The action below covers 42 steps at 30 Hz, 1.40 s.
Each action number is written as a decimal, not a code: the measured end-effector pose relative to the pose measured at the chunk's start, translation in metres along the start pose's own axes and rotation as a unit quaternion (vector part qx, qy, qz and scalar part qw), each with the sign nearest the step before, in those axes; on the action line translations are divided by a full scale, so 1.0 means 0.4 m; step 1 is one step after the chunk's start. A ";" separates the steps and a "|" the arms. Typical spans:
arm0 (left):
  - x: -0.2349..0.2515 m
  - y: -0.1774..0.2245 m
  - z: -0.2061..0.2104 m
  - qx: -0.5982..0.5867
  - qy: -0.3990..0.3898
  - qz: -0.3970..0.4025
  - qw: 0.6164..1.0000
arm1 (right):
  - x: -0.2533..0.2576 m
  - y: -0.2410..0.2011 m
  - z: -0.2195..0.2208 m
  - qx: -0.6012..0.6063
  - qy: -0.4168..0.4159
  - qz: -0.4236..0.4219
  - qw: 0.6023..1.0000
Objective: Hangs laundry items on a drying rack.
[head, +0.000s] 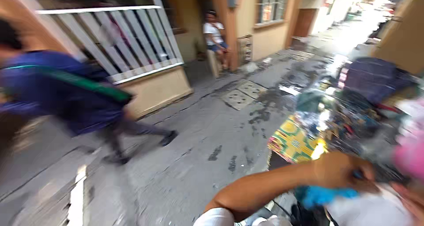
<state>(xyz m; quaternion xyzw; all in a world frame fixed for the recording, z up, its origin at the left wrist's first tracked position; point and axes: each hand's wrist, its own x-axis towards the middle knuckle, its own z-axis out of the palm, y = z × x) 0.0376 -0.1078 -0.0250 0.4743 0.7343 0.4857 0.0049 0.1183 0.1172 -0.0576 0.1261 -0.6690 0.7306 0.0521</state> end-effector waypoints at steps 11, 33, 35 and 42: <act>0.151 -0.019 -0.014 -0.126 -0.089 0.017 0.988 | -0.034 -0.191 -0.005 -0.228 0.207 -0.033 0.951; 0.425 0.183 0.241 -0.416 -0.332 -0.066 0.844 | -0.033 -0.431 -0.140 -0.301 0.526 -0.135 0.784; 0.448 0.200 0.253 -0.397 -0.320 -0.063 0.858 | -0.033 -0.439 -0.139 -0.256 0.516 -0.136 0.806; 0.500 0.224 0.277 -0.403 -0.296 -0.066 0.863 | -0.050 -0.467 -0.162 -0.199 0.480 -0.058 0.852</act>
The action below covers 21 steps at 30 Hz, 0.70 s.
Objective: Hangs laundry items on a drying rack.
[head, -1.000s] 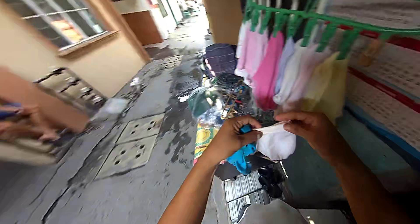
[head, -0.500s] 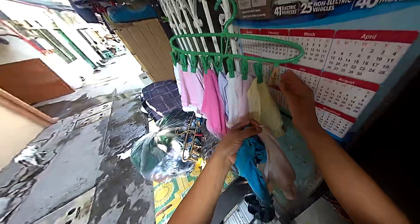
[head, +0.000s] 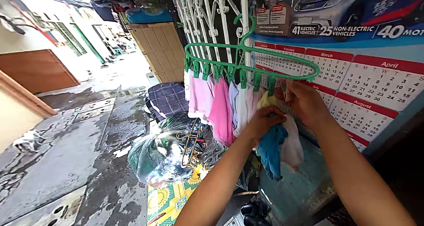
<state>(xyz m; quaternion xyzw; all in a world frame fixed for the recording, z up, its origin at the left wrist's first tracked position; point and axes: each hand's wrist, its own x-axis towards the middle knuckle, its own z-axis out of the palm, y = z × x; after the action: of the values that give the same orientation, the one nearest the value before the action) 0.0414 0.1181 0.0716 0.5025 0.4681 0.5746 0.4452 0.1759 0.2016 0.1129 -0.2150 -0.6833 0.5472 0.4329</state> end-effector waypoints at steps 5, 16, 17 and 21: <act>0.025 -0.007 -0.009 -0.011 0.020 0.040 0.999 | 0.013 -0.022 -0.012 0.008 -0.019 0.005 1.000; 0.022 -0.005 -0.016 -0.156 -0.007 0.077 0.985 | 0.004 -0.016 0.005 0.065 0.015 0.002 0.998; 0.021 -0.001 -0.009 -0.173 -0.004 0.069 0.983 | 0.004 -0.013 0.006 0.071 0.013 -0.001 0.997; 0.004 -0.010 0.017 -0.171 0.017 0.075 0.982 | -0.009 -0.007 0.000 0.017 -0.018 -0.029 0.999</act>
<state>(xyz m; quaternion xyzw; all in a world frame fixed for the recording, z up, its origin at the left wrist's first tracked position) 0.0482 0.1211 0.0682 0.4431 0.3309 0.6864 0.4723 0.1785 0.1980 0.1140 -0.1778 -0.6879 0.5494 0.4396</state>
